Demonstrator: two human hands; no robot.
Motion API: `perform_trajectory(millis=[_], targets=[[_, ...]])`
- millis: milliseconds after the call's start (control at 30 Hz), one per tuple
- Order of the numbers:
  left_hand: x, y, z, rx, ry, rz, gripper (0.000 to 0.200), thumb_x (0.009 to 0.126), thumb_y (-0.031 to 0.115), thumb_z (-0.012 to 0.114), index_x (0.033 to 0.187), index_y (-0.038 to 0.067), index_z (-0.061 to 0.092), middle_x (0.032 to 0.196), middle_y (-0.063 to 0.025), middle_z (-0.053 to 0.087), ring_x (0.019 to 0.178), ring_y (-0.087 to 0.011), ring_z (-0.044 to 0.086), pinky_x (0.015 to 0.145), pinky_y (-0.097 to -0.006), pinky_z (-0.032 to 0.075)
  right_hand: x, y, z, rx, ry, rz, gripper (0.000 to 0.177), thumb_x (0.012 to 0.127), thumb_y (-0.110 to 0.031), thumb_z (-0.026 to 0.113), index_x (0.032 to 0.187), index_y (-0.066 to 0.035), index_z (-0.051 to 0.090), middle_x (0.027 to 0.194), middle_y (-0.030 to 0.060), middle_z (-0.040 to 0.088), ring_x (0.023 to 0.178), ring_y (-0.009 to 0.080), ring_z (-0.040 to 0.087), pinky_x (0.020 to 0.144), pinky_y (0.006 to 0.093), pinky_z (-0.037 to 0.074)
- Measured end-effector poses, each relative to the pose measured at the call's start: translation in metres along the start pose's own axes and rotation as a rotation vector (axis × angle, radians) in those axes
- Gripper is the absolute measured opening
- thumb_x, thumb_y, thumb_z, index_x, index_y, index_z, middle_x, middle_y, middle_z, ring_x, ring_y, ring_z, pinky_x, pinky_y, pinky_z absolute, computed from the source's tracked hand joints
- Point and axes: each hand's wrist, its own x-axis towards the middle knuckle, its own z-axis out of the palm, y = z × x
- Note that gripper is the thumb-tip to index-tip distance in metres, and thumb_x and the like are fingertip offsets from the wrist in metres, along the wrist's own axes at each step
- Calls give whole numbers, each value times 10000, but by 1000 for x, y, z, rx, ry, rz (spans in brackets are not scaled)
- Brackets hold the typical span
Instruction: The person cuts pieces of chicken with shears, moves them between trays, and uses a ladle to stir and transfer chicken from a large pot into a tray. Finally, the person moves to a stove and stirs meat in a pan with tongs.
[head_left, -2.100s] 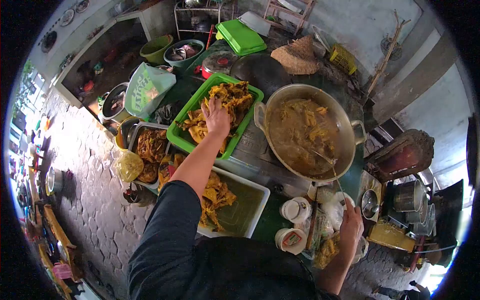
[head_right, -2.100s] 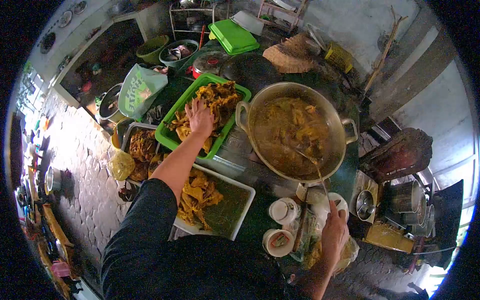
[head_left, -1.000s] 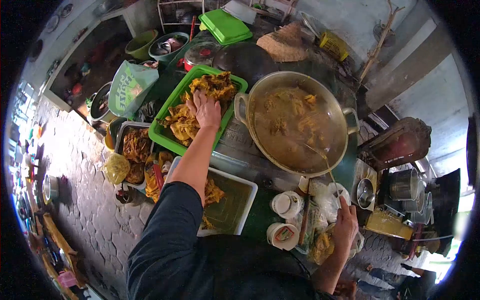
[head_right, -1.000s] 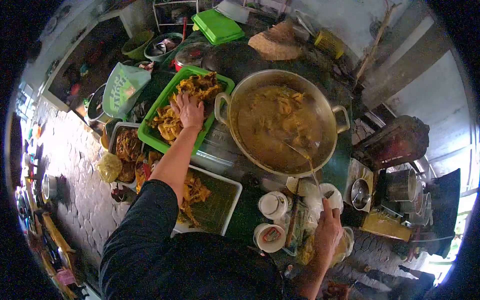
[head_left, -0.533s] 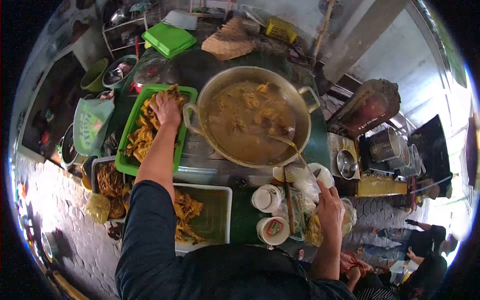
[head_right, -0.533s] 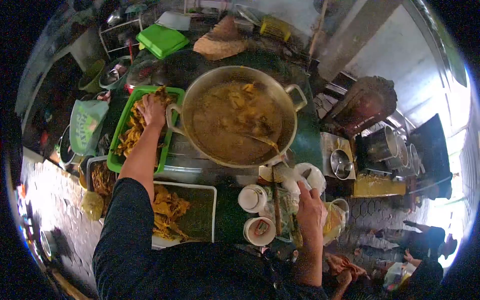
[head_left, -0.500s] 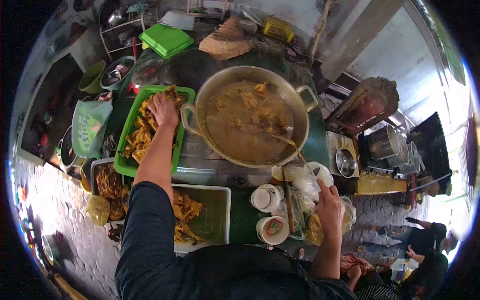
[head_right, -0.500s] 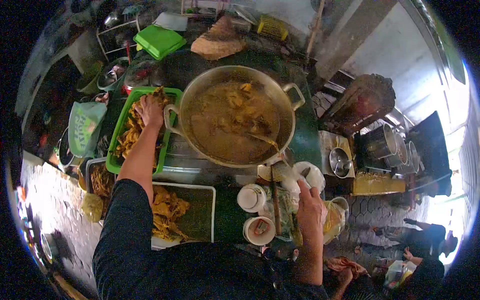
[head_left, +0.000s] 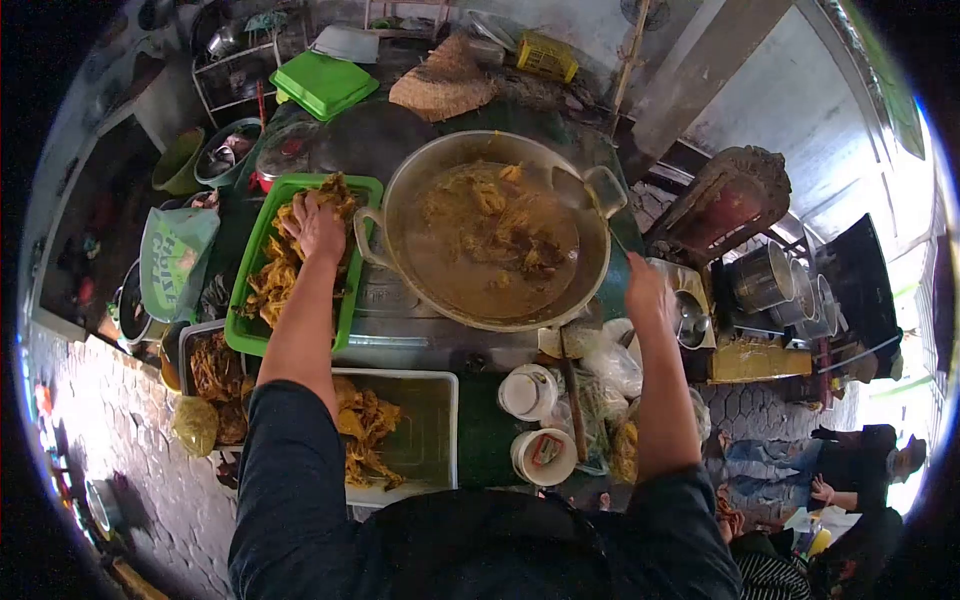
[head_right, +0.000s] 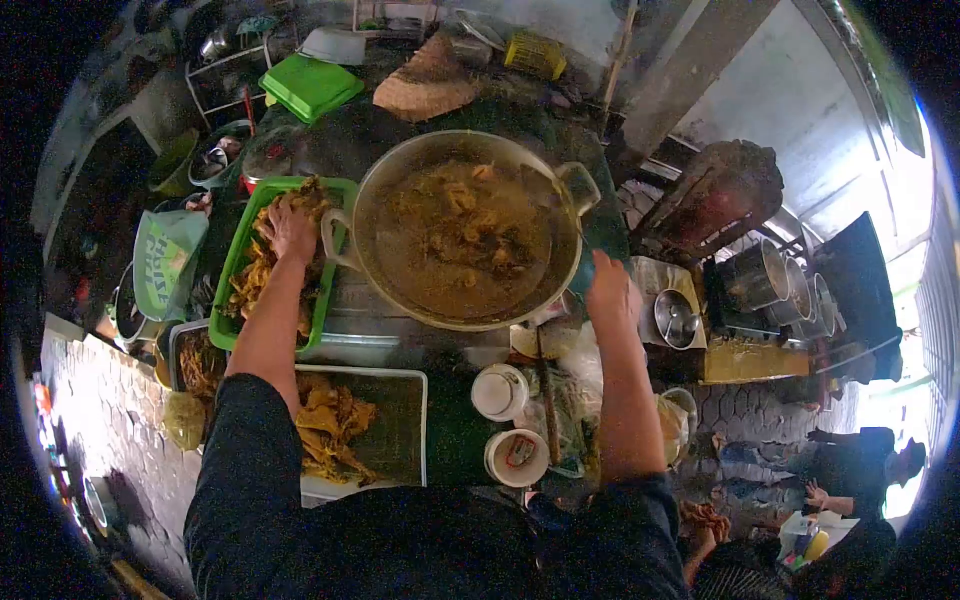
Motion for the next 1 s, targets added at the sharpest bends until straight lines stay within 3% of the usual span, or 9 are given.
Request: perform_trajectory(millis=[133, 200, 333, 533, 600, 667, 833, 900, 1000], targets=[[-52, -25, -27, -208, 178, 75, 328, 827, 213, 605, 1144, 134, 589, 1396, -80, 301, 1326, -315, 200, 1057, -581, 122, 63, -17, 17, -49, -42, -40, 430, 861, -37, 444, 1282, -122, 469, 1137, 138, 576, 1006, 337, 578, 790, 438, 496], [-93, -45, -51, -312, 308, 120, 326, 858, 224, 580, 1170, 133, 576, 1380, -89, 320, 1311, -326, 217, 1045, -582, 137, 88, -28, 19, -58, -231, 52, 458, 864, -30, 445, 1313, -121, 452, 1184, 127, 563, 1028, 318, 576, 823, 431, 502], [-189, -118, -64, -369, 357, 67, 334, 857, 208, 583, 1172, 99, 565, 1362, -104, 346, 1268, -337, 271, 1045, -534, 173, 139, -28, 66, 0, -288, -61, 458, 879, -22, 421, 1327, -114, 441, 1259, 126, 521, 1074, 304, 555, 884, 424, 489], [-328, -215, -66, -97, 349, -143, 312, 849, 166, 569, 1151, 86, 558, 1327, -132, 386, 1262, -339, 272, 1039, -513, 183, 161, -62, 76, 164, -482, -223, 436, 897, -41, 422, 1327, -113, 442, 1338, 130, 449, 1166, 311, 484, 957, 423, 446], [-357, -228, -60, -67, 299, -245, 308, 856, 171, 561, 1155, 96, 555, 1332, -126, 383, 1268, -336, 269, 1042, -511, 176, 164, -67, 90, 87, -239, -501, 356, 880, -96, 490, 1232, -83, 537, 1079, 196, 607, 913, 325, 601, 796, 425, 475], [-379, -233, -52, -61, 222, -388, 296, 865, 184, 549, 1150, 105, 558, 1339, -119, 378, 1277, -334, 263, 1045, -514, 165, 152, -79, 85, 74, -284, -517, 367, 873, -61, 485, 1237, -77, 531, 1101, 190, 598, 927, 327, 596, 809, 423, 475], [-407, -241, -17, -104, 98, -463, 328, 869, 216, 552, 1183, 128, 520, 1301, -109, 407, 1245, -311, 328, 1011, -516, 216, 103, -87, 53, -166, -277, -678, 451, 886, 38, 402, 1323, -71, 418, 1245, 144, 519, 1037, 307, 563, 839, 407, 515], [-412, -243, -4, -123, 84, -457, 325, 868, 213, 554, 1178, 125, 521, 1296, -111, 409, 1239, -314, 331, 1006, -515, 222, 82, -78, 38, -282, -53, -720, 497, 852, 61, 452, 1332, -51, 384, 1224, 141, 525, 992, 295, 585, 786, 385, 537], [-407, -238, -1, -199, 84, -442, 327, 857, 189, 565, 1172, 112, 520, 1290, -116, 411, 1231, -318, 334, 1001, -511, 218, 34, -81, -14, -343, -105, -613, 529, 845, 52, 471, 1349, -46, 344, 1204, 142, 527, 959, 279, 596, 747, 375, 545]])
